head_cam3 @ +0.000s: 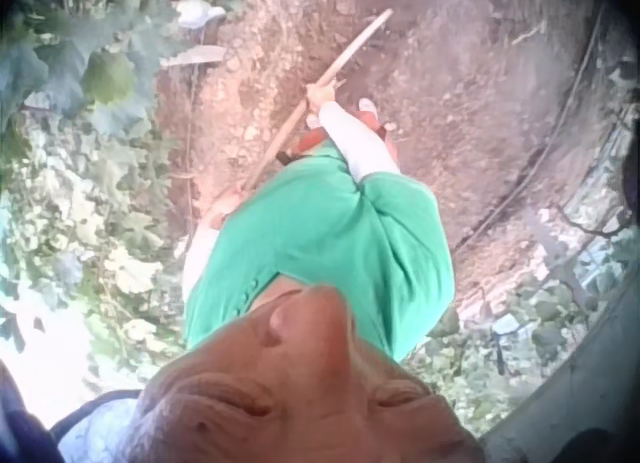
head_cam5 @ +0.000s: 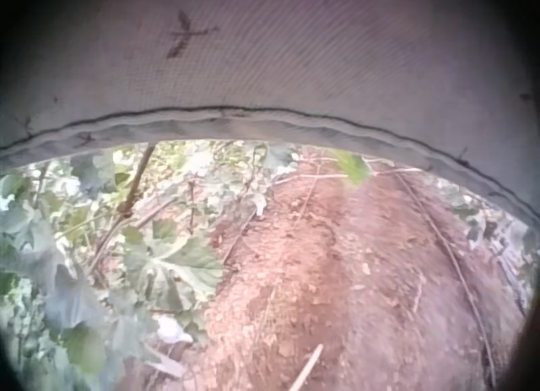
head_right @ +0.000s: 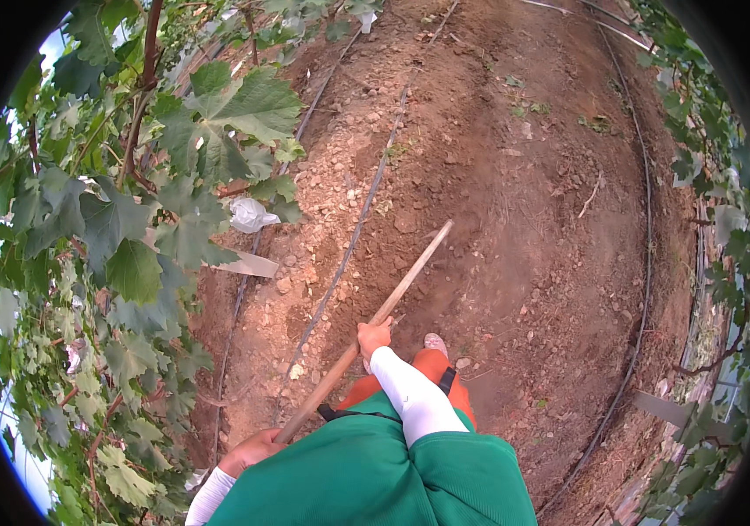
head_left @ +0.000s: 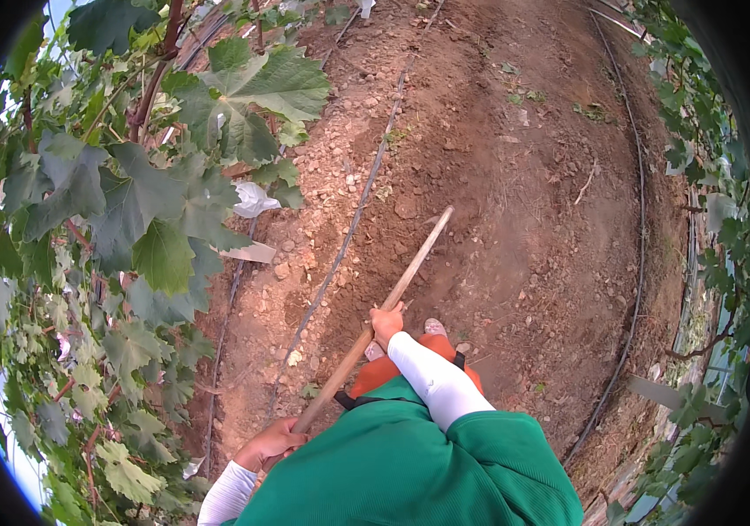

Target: The person uses a hoe to loosen soil between rows of grapevines in a greenhouse. They occasionally switch to pruning shears to trim vine leaves and branches, then resume hoeing.

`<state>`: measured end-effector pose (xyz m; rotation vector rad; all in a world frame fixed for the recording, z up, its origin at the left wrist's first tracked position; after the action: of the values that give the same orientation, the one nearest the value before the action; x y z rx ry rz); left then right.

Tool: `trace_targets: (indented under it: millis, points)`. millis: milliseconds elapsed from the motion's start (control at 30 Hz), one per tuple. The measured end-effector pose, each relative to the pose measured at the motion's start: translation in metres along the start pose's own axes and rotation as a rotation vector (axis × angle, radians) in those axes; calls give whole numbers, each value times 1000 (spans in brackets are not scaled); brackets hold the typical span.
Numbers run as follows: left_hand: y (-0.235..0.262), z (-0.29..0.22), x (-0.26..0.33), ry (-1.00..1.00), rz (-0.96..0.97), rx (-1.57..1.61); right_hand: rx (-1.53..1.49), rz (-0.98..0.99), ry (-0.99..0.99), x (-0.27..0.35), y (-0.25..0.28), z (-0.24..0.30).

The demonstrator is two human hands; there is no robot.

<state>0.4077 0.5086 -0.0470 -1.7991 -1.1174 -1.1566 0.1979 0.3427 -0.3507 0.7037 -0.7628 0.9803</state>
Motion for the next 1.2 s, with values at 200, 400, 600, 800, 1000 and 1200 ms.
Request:
trace_targets:
  millis: [200, 400, 600, 800, 1000, 1200]
  points:
    - [-36, -35, -70, -42, 177, 85, -106, -142, 194, -66, 63, 62]
    - [-67, -103, -131, -182, 338, 124, -120, -284, 274, -116, 124, 130]
    - [-29, -88, -88, 29, 240, 112, 66, -345, 193, -50, 85, 77]
    - [29, -23, -2, 143, 134, 152, -147, -104, 58, 14, -15, -24]
    - [64, 15, 39, 109, 125, 157, -182, 43, -4, 68, -62, -40]
    - [43, 28, -25, -46, 195, 151, -52, -111, 113, 20, -4, 1]
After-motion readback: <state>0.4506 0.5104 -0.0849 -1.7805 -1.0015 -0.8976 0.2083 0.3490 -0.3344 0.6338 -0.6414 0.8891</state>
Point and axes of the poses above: each hand's wrist, its own x-axis away from the middle knuckle, its own y-axis out of the back of the hand, z = x × y, the point moved 6 cm from there along -x, towards the middle knuckle, and after that the axes turned 1 degree about -y, right-handed, at the moved point
